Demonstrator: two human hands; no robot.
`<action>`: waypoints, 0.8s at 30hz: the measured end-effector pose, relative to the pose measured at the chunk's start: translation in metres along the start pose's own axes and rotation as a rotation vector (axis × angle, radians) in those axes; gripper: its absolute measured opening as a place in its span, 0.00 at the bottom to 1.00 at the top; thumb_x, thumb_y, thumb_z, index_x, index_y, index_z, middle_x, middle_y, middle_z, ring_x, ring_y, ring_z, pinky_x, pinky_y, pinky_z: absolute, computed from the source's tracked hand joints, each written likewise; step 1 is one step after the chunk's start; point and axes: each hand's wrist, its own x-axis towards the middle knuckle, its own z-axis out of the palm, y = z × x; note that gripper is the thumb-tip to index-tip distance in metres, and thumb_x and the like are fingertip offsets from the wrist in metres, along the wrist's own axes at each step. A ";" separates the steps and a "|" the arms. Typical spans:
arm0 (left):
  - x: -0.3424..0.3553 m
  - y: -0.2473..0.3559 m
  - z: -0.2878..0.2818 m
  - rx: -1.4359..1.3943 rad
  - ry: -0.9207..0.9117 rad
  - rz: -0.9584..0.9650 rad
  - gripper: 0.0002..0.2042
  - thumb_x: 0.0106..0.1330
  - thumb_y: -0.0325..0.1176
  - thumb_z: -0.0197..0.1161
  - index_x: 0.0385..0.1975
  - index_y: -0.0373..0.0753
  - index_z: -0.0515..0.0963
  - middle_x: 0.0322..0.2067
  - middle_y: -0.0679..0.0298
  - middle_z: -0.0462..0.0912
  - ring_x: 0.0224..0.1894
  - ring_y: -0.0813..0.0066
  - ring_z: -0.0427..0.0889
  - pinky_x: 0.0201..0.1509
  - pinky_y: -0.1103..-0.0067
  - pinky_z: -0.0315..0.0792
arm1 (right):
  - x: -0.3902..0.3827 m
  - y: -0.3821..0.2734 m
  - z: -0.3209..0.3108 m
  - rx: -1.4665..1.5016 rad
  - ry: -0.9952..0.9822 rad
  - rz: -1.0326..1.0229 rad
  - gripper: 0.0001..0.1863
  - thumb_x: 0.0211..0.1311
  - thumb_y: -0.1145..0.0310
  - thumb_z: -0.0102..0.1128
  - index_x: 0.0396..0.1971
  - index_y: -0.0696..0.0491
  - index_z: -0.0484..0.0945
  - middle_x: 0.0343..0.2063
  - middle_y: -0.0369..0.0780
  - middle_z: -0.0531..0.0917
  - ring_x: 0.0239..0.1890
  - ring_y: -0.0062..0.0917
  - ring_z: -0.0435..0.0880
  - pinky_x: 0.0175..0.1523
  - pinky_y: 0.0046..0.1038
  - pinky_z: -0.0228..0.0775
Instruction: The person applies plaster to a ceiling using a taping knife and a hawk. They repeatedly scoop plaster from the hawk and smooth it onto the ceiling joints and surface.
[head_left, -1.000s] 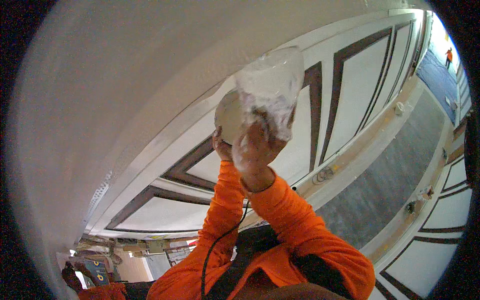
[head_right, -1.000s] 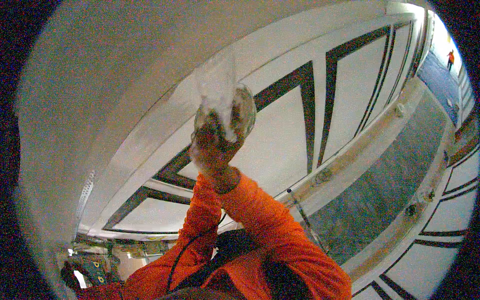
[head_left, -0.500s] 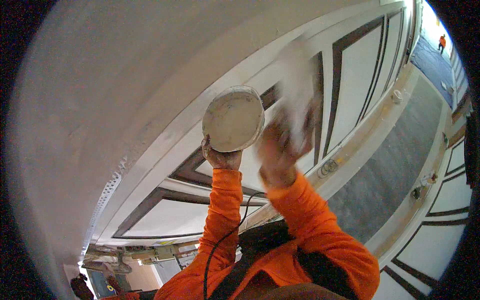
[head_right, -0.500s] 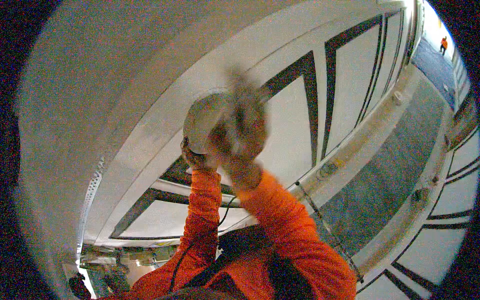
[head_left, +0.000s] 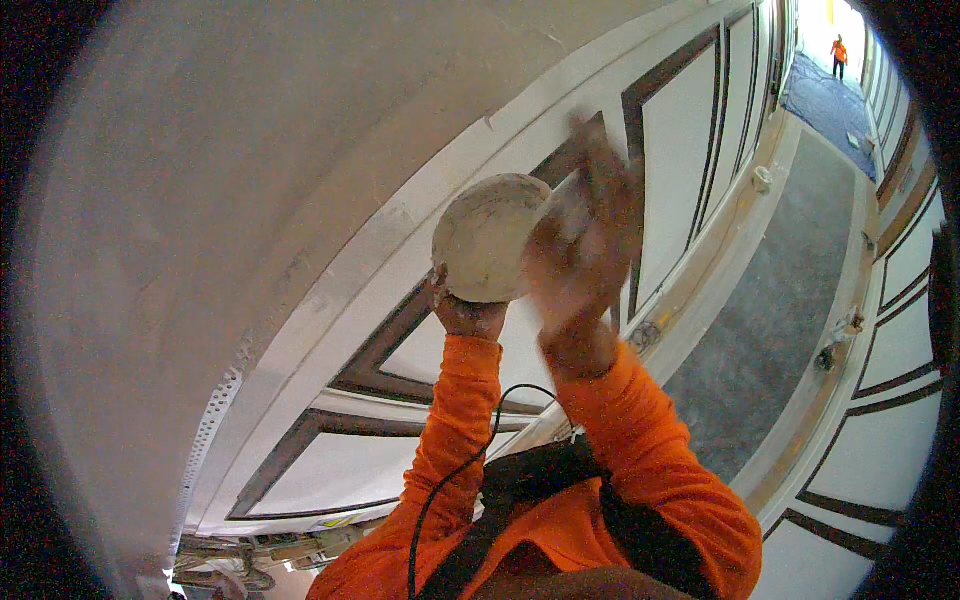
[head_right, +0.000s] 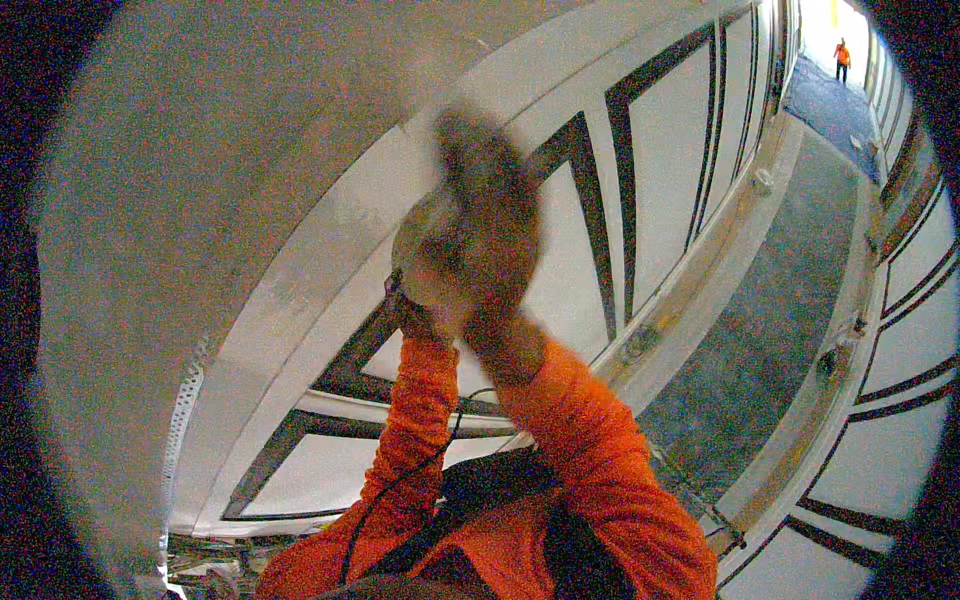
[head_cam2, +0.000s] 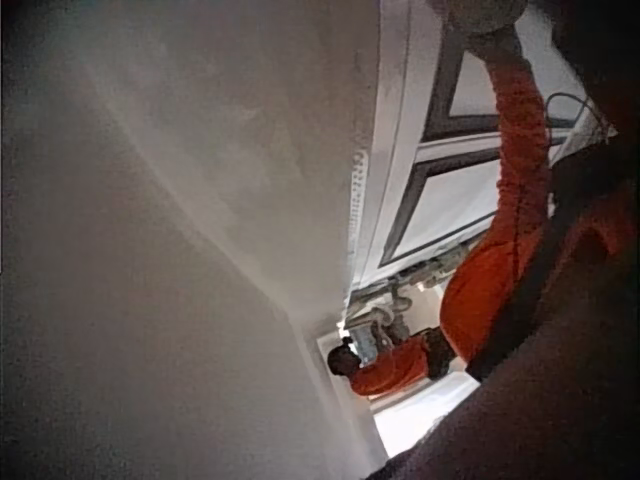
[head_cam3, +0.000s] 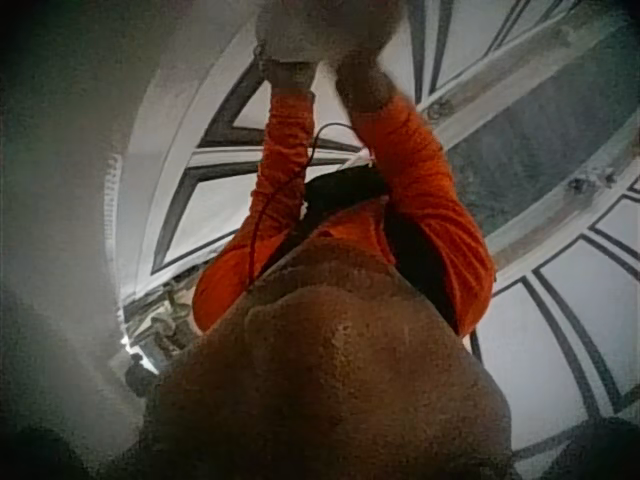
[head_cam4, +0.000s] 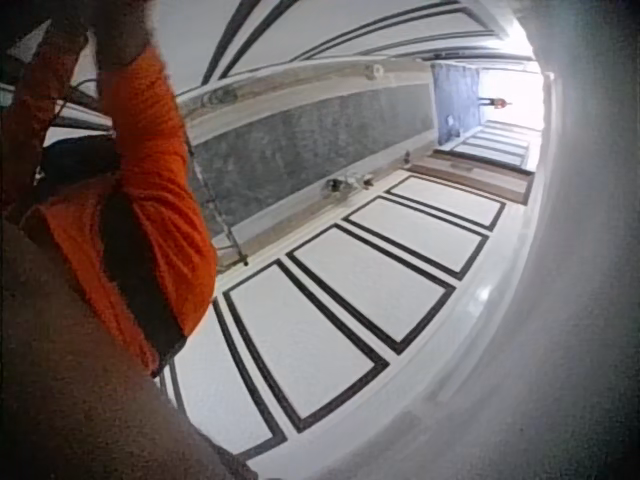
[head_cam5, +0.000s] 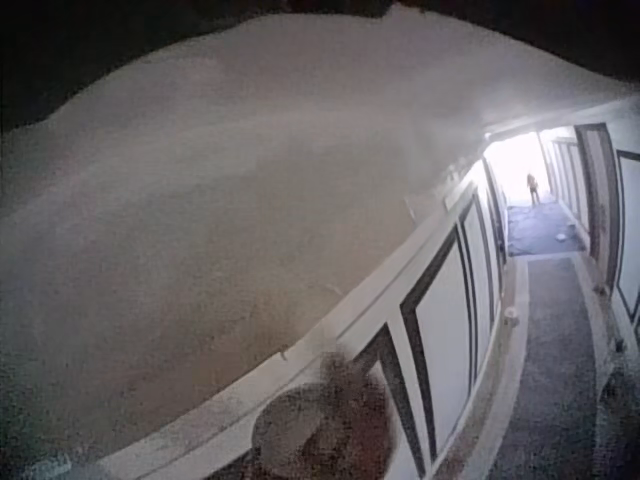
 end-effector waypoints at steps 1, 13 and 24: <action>0.001 -0.003 0.003 0.000 -0.004 -0.012 0.32 0.57 0.49 0.57 0.62 0.45 0.64 0.62 0.57 0.65 0.63 0.52 0.65 0.64 0.49 0.59 | 0.025 0.025 0.003 0.023 0.074 -0.070 0.25 0.54 0.77 0.48 0.55 0.57 0.72 0.48 0.47 0.79 0.48 0.40 0.79 0.53 0.32 0.71; 0.004 -0.014 0.018 -0.105 -0.024 -0.051 0.31 0.54 0.46 0.57 0.60 0.44 0.67 0.59 0.56 0.69 0.61 0.51 0.68 0.60 0.48 0.66 | 0.036 -0.053 0.008 -0.131 -0.339 0.030 0.31 0.43 0.75 0.52 0.55 0.48 0.74 0.47 0.45 0.76 0.51 0.42 0.73 0.56 0.44 0.67; -0.006 0.005 0.000 0.024 -0.059 0.017 0.31 0.53 0.43 0.58 0.60 0.43 0.67 0.58 0.55 0.70 0.60 0.52 0.69 0.59 0.50 0.68 | 0.013 -0.040 -0.025 0.187 -0.455 -0.216 0.26 0.56 0.61 0.57 0.57 0.49 0.73 0.59 0.40 0.72 0.63 0.38 0.67 0.66 0.43 0.56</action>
